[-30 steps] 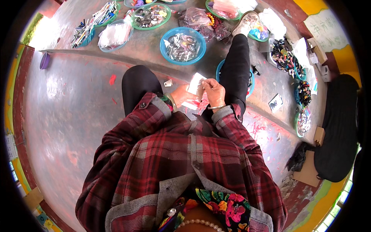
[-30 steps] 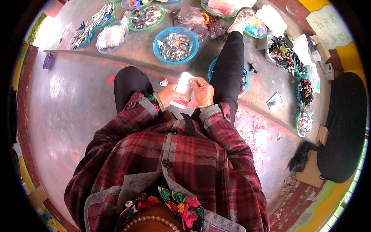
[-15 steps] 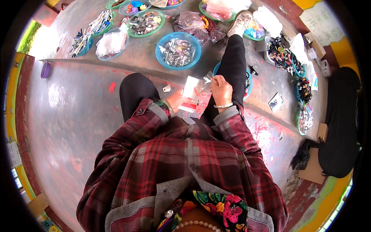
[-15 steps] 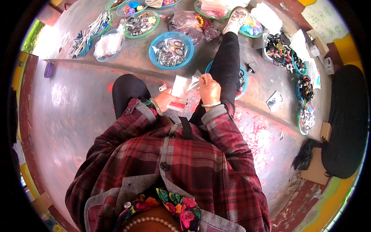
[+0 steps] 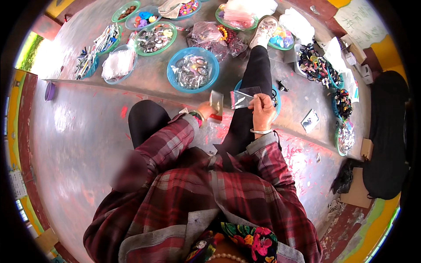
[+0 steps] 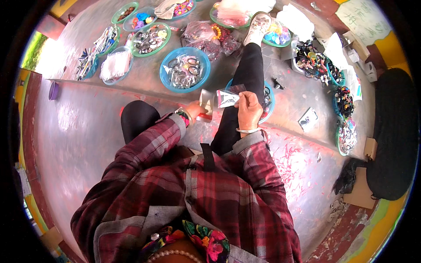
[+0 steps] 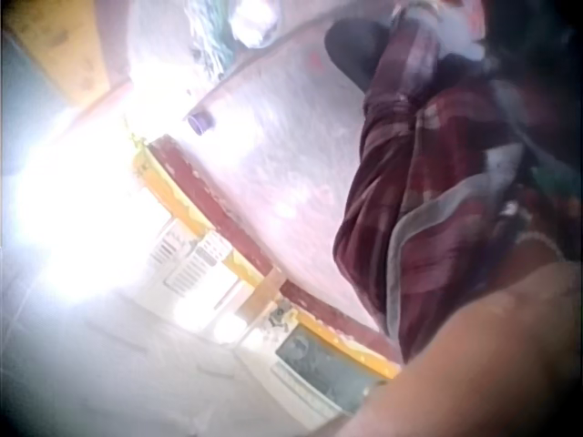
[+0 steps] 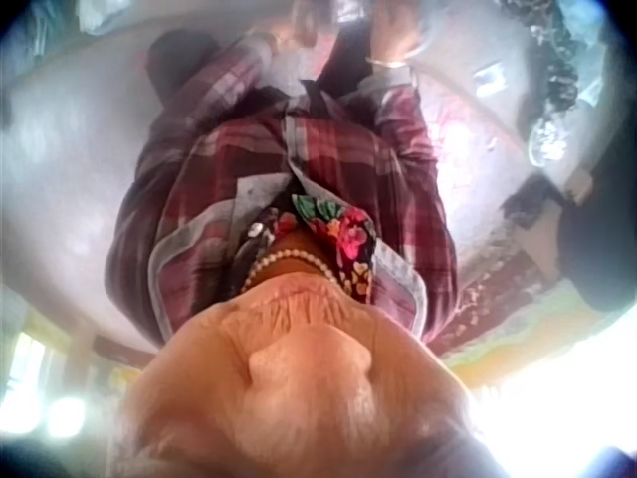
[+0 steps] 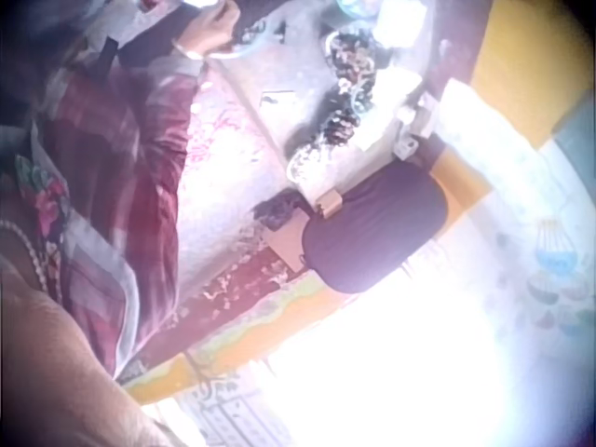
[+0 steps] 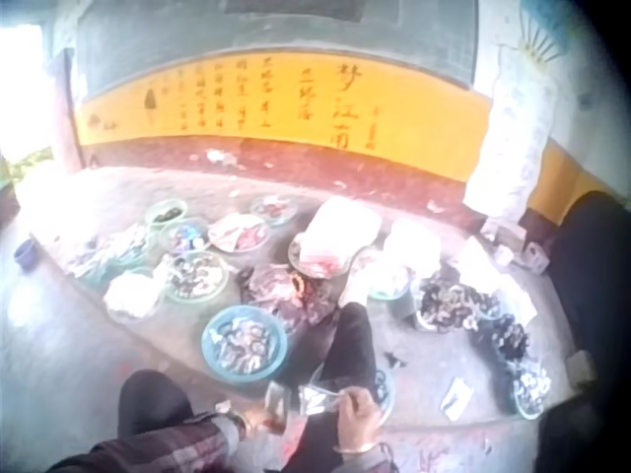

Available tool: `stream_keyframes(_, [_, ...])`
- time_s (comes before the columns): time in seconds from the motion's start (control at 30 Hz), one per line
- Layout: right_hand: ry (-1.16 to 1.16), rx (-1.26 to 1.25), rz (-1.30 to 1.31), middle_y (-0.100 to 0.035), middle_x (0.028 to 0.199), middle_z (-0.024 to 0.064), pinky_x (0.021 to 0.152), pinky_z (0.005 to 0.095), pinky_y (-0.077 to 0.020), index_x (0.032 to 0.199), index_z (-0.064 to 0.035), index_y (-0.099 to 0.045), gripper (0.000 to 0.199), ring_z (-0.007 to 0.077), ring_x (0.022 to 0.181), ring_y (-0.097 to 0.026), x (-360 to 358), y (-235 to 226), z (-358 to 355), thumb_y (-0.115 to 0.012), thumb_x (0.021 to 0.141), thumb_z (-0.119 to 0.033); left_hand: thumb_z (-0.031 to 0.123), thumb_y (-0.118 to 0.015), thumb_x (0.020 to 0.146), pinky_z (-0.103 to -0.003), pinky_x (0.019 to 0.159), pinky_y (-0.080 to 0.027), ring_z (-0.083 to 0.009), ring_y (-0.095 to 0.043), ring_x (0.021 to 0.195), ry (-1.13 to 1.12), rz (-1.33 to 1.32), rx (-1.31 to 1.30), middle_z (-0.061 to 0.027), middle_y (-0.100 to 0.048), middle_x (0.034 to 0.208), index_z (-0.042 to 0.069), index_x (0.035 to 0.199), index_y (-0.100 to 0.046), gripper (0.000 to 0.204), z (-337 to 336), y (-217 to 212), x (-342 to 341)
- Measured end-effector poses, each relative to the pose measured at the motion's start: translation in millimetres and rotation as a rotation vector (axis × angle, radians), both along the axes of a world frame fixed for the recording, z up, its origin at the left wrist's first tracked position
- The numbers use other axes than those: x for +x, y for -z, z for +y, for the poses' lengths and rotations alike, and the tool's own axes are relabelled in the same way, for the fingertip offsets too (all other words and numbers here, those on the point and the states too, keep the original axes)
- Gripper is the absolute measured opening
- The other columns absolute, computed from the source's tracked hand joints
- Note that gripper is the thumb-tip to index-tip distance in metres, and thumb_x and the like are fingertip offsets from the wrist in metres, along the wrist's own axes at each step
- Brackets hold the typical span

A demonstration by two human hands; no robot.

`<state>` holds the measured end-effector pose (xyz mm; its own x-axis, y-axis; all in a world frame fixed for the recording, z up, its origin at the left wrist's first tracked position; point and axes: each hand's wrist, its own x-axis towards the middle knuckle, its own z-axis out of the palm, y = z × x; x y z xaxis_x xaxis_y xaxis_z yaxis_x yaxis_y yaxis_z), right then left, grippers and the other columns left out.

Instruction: The person sits on the floor and packs small hair accessories into clear plastic bags. They pick up items from nearby bowls, place them into bags, and seal them by hand. The person handles various items including hair clips and hair ties, organizing them into individual packages.

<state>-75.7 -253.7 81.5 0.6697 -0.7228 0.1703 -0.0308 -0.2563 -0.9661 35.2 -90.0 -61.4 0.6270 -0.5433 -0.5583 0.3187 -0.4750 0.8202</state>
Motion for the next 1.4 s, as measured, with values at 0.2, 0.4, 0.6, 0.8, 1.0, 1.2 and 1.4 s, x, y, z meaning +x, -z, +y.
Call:
stream_keyframes(0.2, [-0.029, 0.049, -0.053, -0.054, 0.058, 0.0013, 0.048, 0.0188, -0.0416, 0.081, -0.0016, -0.056, 0.003, 0.0064, 0.050, -0.053, 9, 4, -1, -0.056, 0.081, -0.005, 0.003, -0.055, 0.074, -0.028, 0.076, -0.043, -0.0199, -0.055, 0.091, -0.288, -0.143, -0.275, -0.0137, -0.058, 0.098, -0.003, 0.114, -0.046, 0.041, -24, 16, 31])
stream_keyframes(0.4, [-0.012, 0.005, -0.082, -0.057, 0.062, 0.0023, 0.048, 0.0184, -0.0411, 0.084, -0.0026, -0.056, 0.004, 0.0062, 0.052, -0.054, 11, 5, 1, -0.054, 0.081, -0.005, 0.008, -0.052, 0.078, -0.028, 0.075, -0.044, -0.0196, -0.056, 0.089, -0.159, -0.143, -0.101, -0.0128, -0.058, 0.097, -0.002, 0.105, -0.053, 0.028, 8, -1, 19])
stream_keyframes(0.6, [-0.168, 0.300, -0.162, -0.062, 0.078, 0.0059, 0.049, 0.0185, -0.0425, 0.088, -0.0033, -0.056, 0.007, 0.0106, 0.061, -0.058, 7, -1, 20, -0.053, 0.083, -0.008, 0.016, -0.051, 0.084, -0.027, 0.073, -0.045, -0.0161, -0.056, 0.089, -0.194, 0.362, -0.415, -0.0084, -0.059, 0.097, 0.002, 0.107, -0.052, 0.027, 33, -84, -20])
stream_keyframes(0.8, [-0.212, 1.044, -0.135, -0.055, 0.069, -0.0016, 0.054, 0.0233, -0.0444, 0.081, -0.0096, -0.054, 0.004, 0.0107, 0.061, -0.054, -4, 23, 75, -0.054, 0.083, -0.013, 0.020, -0.051, 0.086, -0.025, 0.070, -0.044, -0.0125, -0.052, 0.097, -0.109, 0.389, -0.614, -0.0042, -0.055, 0.107, 0.005, 0.118, -0.045, 0.036, 56, -130, -61])
stream_keyframes(1.0, [-0.348, 1.035, 0.073, -0.062, 0.082, -0.0005, 0.061, 0.0250, -0.0388, 0.079, -0.0155, -0.056, 0.003, 0.0120, 0.079, -0.058, -2, 53, 78, -0.056, 0.081, -0.017, 0.019, -0.052, 0.085, -0.023, 0.059, -0.044, -0.0140, -0.053, 0.094, -0.405, 0.339, -0.558, -0.0049, -0.054, 0.105, 0.004, 0.111, -0.050, 0.030, 64, -105, -60])
stream_keyframes(1.2, [-0.495, 1.045, 0.225, -0.062, 0.081, 0.0004, 0.059, 0.0230, -0.0391, 0.083, -0.0128, -0.058, 0.005, 0.0109, 0.076, -0.058, -6, 46, 76, -0.059, 0.078, -0.013, 0.019, -0.052, 0.085, -0.023, 0.057, -0.044, -0.0135, -0.056, 0.086, -0.423, 0.303, -0.605, -0.0038, -0.057, 0.095, 0.003, 0.105, -0.053, 0.026, 70, -92, -49])
stream_keyframes(1.4, [-0.444, 0.769, 0.190, -0.063, 0.085, 0.0050, 0.061, 0.0223, -0.0427, 0.091, -0.0070, -0.062, 0.014, 0.0135, 0.078, -0.059, -5, 37, 77, -0.058, 0.078, -0.007, 0.020, -0.051, 0.086, -0.024, 0.061, -0.045, -0.0150, -0.057, 0.086, -0.381, 0.325, -0.601, -0.0063, -0.058, 0.095, 0.004, 0.105, -0.052, 0.025, 74, -90, -44])
